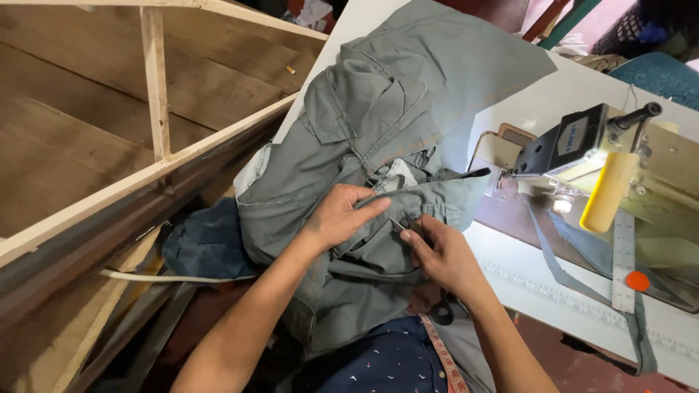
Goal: Inspecting a pair of trousers and applying small yellow labels to the fabric at a sewing workstation.
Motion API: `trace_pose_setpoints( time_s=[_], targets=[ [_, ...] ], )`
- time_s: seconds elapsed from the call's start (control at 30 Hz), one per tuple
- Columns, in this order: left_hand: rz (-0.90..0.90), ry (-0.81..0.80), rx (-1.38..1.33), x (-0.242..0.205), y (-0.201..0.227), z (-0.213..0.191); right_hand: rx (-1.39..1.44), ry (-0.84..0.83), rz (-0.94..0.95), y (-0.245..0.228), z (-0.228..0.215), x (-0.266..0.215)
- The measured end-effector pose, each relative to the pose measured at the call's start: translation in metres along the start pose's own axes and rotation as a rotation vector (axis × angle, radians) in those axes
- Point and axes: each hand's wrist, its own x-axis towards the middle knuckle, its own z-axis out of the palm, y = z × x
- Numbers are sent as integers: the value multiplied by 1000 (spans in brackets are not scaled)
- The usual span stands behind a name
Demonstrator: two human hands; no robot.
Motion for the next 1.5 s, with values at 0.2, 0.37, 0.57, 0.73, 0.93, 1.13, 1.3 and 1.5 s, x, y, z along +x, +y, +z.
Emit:
trace_pose_setpoints(
  time_s=[0.2,0.37,0.57,0.73,0.93,1.13,1.3,1.5],
  targets=[
    [-21,15,51,-3,6,0,60,6,-2,-7,4,-3],
    [-40,17,41,-1,6,2,120,11,21,2,8,0],
    [-5,14,100,-4,14,2,43,41,-75,-6,7,-2],
    [4,16,129,-9,24,2,45,35,-95,1,7,-2],
    [-23,33,112,-12,27,4,58,39,-86,-4,7,-2],
    [-40,-11,174,-18,36,6,52,66,-93,3,12,1],
    [-48,-49,209,-10,41,2,87,64,-99,7,12,5],
    [-76,-65,211,-25,30,-2,204,119,-91,15,-3,5]
  ],
)
